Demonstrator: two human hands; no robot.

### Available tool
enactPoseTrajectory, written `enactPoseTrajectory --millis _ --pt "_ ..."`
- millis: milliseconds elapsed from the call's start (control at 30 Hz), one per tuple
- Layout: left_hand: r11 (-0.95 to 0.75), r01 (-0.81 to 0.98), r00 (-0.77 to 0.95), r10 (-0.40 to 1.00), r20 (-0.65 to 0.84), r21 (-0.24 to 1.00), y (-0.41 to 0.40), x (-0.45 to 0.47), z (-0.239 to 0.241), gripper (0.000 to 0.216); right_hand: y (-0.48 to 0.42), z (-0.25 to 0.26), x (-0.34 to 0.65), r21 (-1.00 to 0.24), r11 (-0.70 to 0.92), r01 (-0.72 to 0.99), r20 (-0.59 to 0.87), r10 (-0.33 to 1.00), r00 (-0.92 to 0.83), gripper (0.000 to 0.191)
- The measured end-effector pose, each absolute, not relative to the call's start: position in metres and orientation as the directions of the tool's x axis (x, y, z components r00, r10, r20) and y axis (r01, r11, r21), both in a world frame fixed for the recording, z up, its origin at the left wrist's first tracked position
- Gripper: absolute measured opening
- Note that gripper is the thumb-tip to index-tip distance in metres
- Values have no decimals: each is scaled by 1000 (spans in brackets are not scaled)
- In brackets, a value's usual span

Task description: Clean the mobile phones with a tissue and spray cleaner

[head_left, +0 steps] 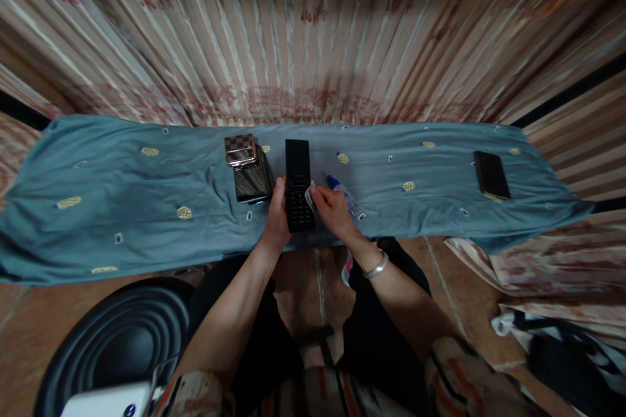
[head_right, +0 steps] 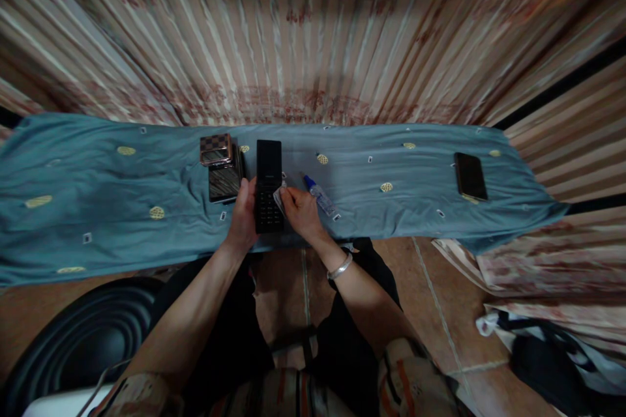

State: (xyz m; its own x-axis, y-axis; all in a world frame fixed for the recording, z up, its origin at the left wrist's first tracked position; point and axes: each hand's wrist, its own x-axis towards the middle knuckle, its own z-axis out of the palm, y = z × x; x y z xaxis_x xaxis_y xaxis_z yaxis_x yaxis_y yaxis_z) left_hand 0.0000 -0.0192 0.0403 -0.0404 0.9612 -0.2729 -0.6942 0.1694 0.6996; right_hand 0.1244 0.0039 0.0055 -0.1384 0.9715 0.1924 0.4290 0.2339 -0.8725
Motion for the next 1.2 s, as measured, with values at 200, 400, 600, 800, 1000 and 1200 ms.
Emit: enactPoseTrajectory --millis 200,400,600,800,1000,1200 --pt "157 -685 -71 957 -280 711 -16 -4 42 43 -3 7 122 -914 188 358 143 979 -148 58" --pt "164 -688 -62 957 -282 707 -16 -8 45 47 -10 7 122 -947 143 288 83 974 -213 59" --pt "147 -666 -100 954 -284 731 -14 -12 47 45 -18 7 121 -978 54 204 0 968 -252 59" --pt "149 -680 -104 950 -295 718 -11 -14 46 46 -27 11 121 -982 8 187 -46 958 -282 59" --pt "138 -689 -122 946 -302 711 -8 -20 44 49 -33 16 124 -974 9 226 -72 934 -349 60" --pt "159 -690 -105 943 -315 707 -6 -23 40 49 -23 30 153 -943 143 301 -98 744 -661 63"
